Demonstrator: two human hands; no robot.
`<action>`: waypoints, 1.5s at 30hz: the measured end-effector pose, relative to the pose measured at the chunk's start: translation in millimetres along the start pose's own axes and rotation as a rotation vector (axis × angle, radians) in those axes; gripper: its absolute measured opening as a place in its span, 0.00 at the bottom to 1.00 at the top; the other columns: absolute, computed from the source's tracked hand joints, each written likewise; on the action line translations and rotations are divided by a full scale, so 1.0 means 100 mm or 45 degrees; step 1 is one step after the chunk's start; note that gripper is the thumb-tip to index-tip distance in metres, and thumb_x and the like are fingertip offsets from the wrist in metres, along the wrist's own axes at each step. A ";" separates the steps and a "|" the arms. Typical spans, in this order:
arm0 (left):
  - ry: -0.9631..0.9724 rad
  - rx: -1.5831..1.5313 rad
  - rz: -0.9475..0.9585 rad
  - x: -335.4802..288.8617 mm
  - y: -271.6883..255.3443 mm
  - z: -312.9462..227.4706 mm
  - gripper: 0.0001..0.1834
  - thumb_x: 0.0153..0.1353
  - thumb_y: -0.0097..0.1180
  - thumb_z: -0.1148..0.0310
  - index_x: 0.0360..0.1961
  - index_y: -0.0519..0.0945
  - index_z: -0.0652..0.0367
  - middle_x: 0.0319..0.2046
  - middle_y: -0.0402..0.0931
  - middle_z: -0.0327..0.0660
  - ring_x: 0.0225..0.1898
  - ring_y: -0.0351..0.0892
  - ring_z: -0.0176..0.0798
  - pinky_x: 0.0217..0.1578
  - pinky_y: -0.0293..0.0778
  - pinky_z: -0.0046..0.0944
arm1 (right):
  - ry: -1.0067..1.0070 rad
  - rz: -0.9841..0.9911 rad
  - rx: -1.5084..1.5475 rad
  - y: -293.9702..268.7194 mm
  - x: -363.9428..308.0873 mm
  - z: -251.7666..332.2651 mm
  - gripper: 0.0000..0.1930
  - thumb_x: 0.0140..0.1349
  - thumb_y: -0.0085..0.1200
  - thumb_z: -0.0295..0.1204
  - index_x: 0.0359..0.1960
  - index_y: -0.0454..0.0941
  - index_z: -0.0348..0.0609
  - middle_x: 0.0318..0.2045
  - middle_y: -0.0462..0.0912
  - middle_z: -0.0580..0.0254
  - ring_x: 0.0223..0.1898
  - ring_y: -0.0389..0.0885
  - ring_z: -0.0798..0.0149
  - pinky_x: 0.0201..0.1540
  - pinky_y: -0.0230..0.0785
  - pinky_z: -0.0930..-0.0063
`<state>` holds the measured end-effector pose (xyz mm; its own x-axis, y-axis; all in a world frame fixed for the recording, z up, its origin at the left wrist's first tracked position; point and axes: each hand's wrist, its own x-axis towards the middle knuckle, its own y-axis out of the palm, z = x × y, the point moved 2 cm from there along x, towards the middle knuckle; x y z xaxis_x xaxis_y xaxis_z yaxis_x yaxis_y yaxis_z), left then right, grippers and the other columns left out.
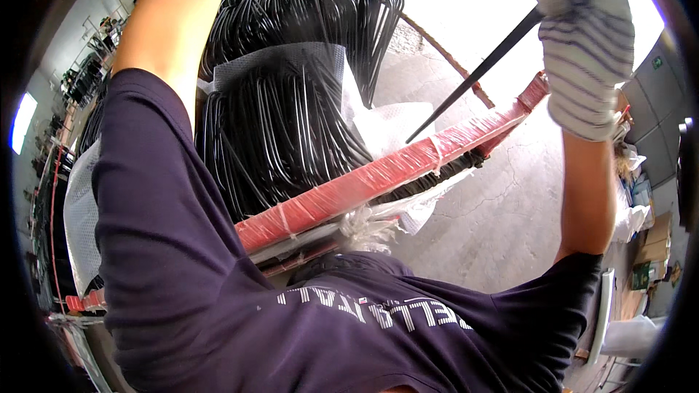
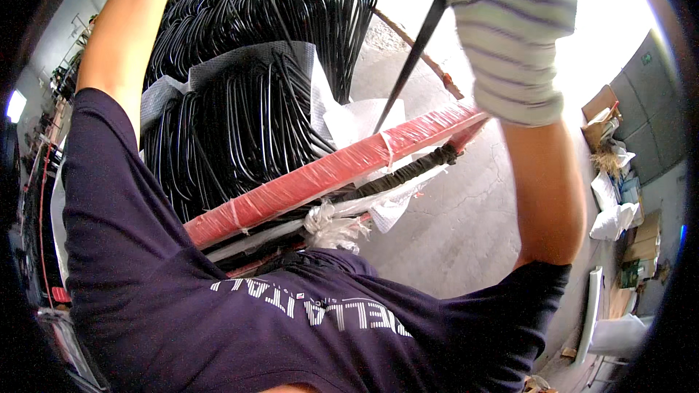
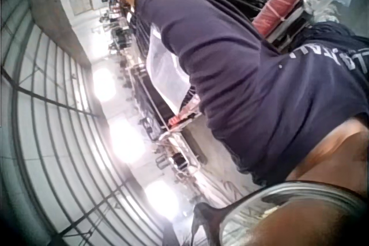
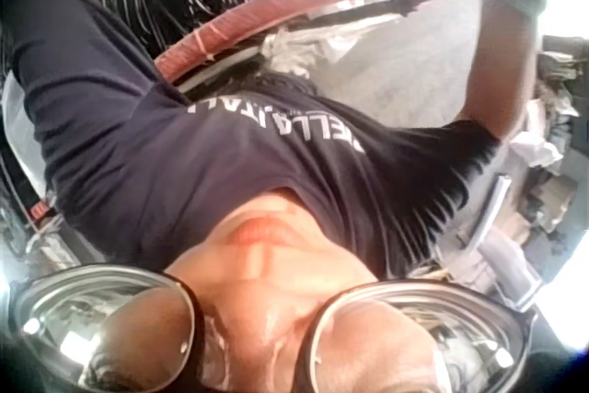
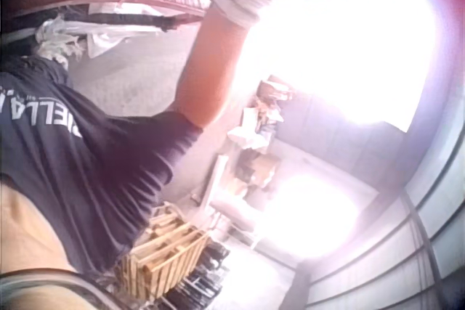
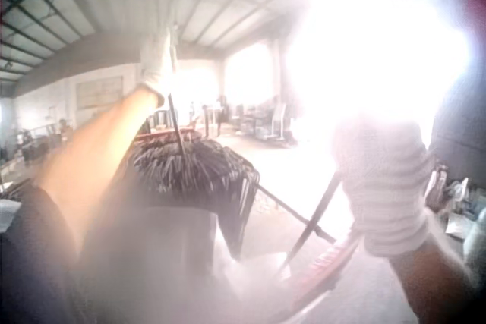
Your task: The person organizes black U-shaped metal rods within a large industrial rack, using their gloved hands to separate individual pieces and adjust the plastic wrap between layers.
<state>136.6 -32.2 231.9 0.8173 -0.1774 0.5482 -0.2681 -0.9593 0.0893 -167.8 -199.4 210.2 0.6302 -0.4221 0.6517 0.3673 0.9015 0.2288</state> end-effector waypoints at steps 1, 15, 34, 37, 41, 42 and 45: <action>0.000 0.038 -0.032 0.00 -0.10 0.03 0.13 0.60 0.49 0.54 0.28 0.72 0.52 0.15 0.64 0.30 0.15 0.62 0.27 0.16 0.60 0.29 | 0.026 0.028 0.062 0.06 -0.01 -0.11 0.18 0.56 0.53 0.44 0.43 0.71 0.48 0.23 0.68 0.73 0.19 0.66 0.80 0.21 0.61 0.87; -0.003 0.064 -0.059 0.22 -0.03 0.27 0.14 0.60 0.49 0.54 0.31 0.73 0.53 0.17 0.66 0.31 0.17 0.64 0.28 0.17 0.62 0.29 | 0.058 0.096 0.216 0.37 -0.07 -0.49 0.16 0.56 0.54 0.44 0.38 0.73 0.47 0.18 0.71 0.75 0.19 0.67 0.79 0.20 0.61 0.87; 0.073 0.053 -0.107 0.84 -0.06 0.66 0.14 0.60 0.49 0.54 0.34 0.73 0.54 0.18 0.68 0.32 0.19 0.66 0.28 0.20 0.65 0.29 | -0.194 0.030 0.268 0.38 0.02 -1.33 0.14 0.61 0.49 0.38 0.39 0.72 0.38 0.29 0.76 0.66 0.25 0.72 0.79 0.25 0.66 0.87; 0.095 0.063 -0.131 0.95 -0.25 0.79 0.15 0.60 0.49 0.54 0.34 0.73 0.55 0.19 0.68 0.32 0.19 0.67 0.29 0.20 0.65 0.29 | 0.118 0.342 0.504 0.47 -0.03 -1.29 0.09 0.58 0.54 0.33 0.34 0.74 0.42 0.20 0.75 0.69 0.18 0.70 0.78 0.21 0.64 0.87; -0.181 -0.061 -0.055 0.54 -0.12 0.74 0.15 0.59 0.49 0.54 0.36 0.73 0.55 0.20 0.69 0.33 0.20 0.68 0.30 0.21 0.67 0.30 | 0.253 0.457 0.282 0.45 -0.11 -1.47 0.09 0.58 0.54 0.35 0.31 0.74 0.42 0.20 0.76 0.67 0.21 0.76 0.75 0.27 0.73 0.82; -0.303 -0.106 -0.038 0.29 -0.07 0.60 0.16 0.59 0.49 0.53 0.36 0.73 0.55 0.20 0.70 0.33 0.20 0.69 0.30 0.22 0.67 0.30 | 0.306 0.585 0.258 0.46 -0.08 -1.51 0.10 0.58 0.54 0.35 0.31 0.73 0.41 0.21 0.76 0.67 0.22 0.77 0.75 0.27 0.74 0.82; -0.420 -0.135 -0.015 -0.20 -0.23 0.30 0.16 0.59 0.49 0.53 0.37 0.73 0.55 0.20 0.70 0.34 0.20 0.69 0.31 0.22 0.68 0.31 | 0.378 0.829 0.210 0.60 -0.01 -1.63 0.11 0.58 0.53 0.37 0.32 0.74 0.42 0.21 0.77 0.66 0.24 0.77 0.74 0.31 0.74 0.81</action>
<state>141.6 -12.8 194.1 0.9370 -0.2445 0.2495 -0.2948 -0.9367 0.1891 -35.1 -160.6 105.3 0.8529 0.2171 0.4747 -0.2378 0.9712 -0.0168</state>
